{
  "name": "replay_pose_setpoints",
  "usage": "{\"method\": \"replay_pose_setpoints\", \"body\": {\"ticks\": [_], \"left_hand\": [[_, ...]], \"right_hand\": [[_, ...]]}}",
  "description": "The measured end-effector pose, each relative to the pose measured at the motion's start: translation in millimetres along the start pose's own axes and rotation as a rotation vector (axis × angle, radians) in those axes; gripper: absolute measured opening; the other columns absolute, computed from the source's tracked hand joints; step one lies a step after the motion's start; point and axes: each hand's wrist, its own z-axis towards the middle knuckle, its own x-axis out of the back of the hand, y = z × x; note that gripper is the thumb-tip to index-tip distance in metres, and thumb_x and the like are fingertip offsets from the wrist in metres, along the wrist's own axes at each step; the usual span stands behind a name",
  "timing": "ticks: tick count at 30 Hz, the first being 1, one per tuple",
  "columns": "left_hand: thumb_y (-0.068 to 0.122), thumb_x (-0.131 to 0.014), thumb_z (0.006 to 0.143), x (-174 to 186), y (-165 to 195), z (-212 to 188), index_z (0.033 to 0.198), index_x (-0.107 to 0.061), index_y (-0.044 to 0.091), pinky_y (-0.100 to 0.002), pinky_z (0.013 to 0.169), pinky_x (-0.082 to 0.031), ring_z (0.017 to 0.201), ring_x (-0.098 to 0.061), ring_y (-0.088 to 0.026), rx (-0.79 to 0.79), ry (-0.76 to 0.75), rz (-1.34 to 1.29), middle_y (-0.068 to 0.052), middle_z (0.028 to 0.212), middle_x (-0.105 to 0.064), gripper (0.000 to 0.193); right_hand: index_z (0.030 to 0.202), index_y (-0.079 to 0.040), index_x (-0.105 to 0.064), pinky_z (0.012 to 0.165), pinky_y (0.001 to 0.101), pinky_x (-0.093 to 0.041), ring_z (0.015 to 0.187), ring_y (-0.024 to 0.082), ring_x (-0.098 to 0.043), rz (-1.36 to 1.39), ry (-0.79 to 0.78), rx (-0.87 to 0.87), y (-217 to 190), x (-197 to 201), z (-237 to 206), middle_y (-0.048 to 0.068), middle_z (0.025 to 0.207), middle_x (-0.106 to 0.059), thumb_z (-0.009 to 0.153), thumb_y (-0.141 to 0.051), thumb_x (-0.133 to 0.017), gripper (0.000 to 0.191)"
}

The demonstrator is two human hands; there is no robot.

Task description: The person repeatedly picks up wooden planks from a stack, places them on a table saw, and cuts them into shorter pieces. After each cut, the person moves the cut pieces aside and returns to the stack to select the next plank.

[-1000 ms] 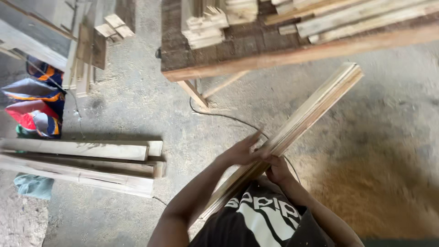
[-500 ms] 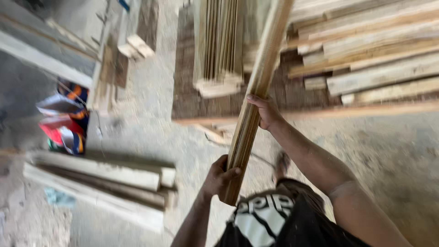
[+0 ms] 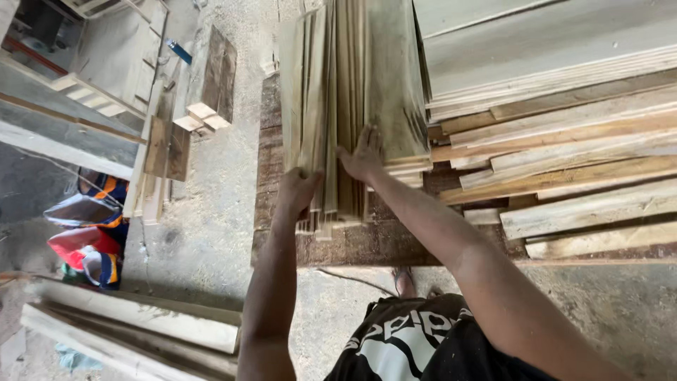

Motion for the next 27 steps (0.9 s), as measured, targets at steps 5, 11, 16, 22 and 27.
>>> {"method": "replay_pose_setpoints", "body": {"ticks": [5,11,16,22,27], "left_hand": [[0.035,-0.065,0.097,6.4,-27.9,26.1,0.090,-0.066,0.004,-0.032,0.057,-0.055,0.068,-0.062,-0.018,-0.126,0.022,0.040,-0.009,0.081,-0.068,0.032],[0.019,-0.074,0.098,-19.7,-19.2,14.0,0.108,-0.067,-0.001,-0.023,0.039,-0.042,0.052,-0.053,-0.011,-0.553,0.096,-0.256,-0.004,0.074,-0.062,0.024],[0.012,-0.075,0.093,-86.5,11.5,-9.1,0.129,-0.057,0.003,-0.020,0.055,-0.052,0.066,-0.062,-0.008,-0.714,-0.240,-0.443,-0.003,0.081,-0.065,0.040],[0.020,-0.072,0.098,-240.8,58.6,-7.6,0.112,-0.060,0.003,-0.025,0.043,-0.036,0.054,-0.045,-0.009,-0.670,-0.378,-0.061,0.000,0.070,-0.049,0.025],[0.031,-0.082,0.093,-366.7,93.3,46.9,0.093,-0.059,0.003,-0.043,0.064,-0.053,0.066,-0.063,-0.025,-0.763,-0.144,0.367,-0.010,0.078,-0.066,0.036]], "right_hand": [[0.161,-0.004,0.017,0.127,0.0496,0.005,0.160,0.038,0.011,-0.118,0.035,0.107,38.8,-42.3,27.0,0.022,0.171,0.019,0.097,-0.079,-0.032,0.110],[0.159,-0.003,-0.012,0.121,0.0517,-0.012,0.150,0.039,-0.012,0.012,0.065,0.297,113.2,0.3,-40.0,0.024,0.164,-0.010,0.099,-0.057,-0.052,0.090],[0.106,-0.005,-0.073,0.097,0.0370,-0.063,0.098,0.020,-0.075,0.322,0.040,0.568,154.1,94.3,-155.4,0.012,0.104,-0.077,0.109,-0.027,-0.054,0.029],[0.129,-0.011,-0.059,0.100,0.0430,-0.052,0.110,0.026,-0.066,0.654,0.048,1.384,154.4,241.5,-341.3,0.012,0.123,-0.062,0.112,-0.040,-0.055,0.033],[0.123,-0.020,-0.069,0.119,0.0499,-0.039,0.135,0.028,-0.060,0.574,-0.119,1.342,216.0,310.9,-426.1,0.004,0.136,-0.063,0.108,-0.046,-0.058,0.032]]}}
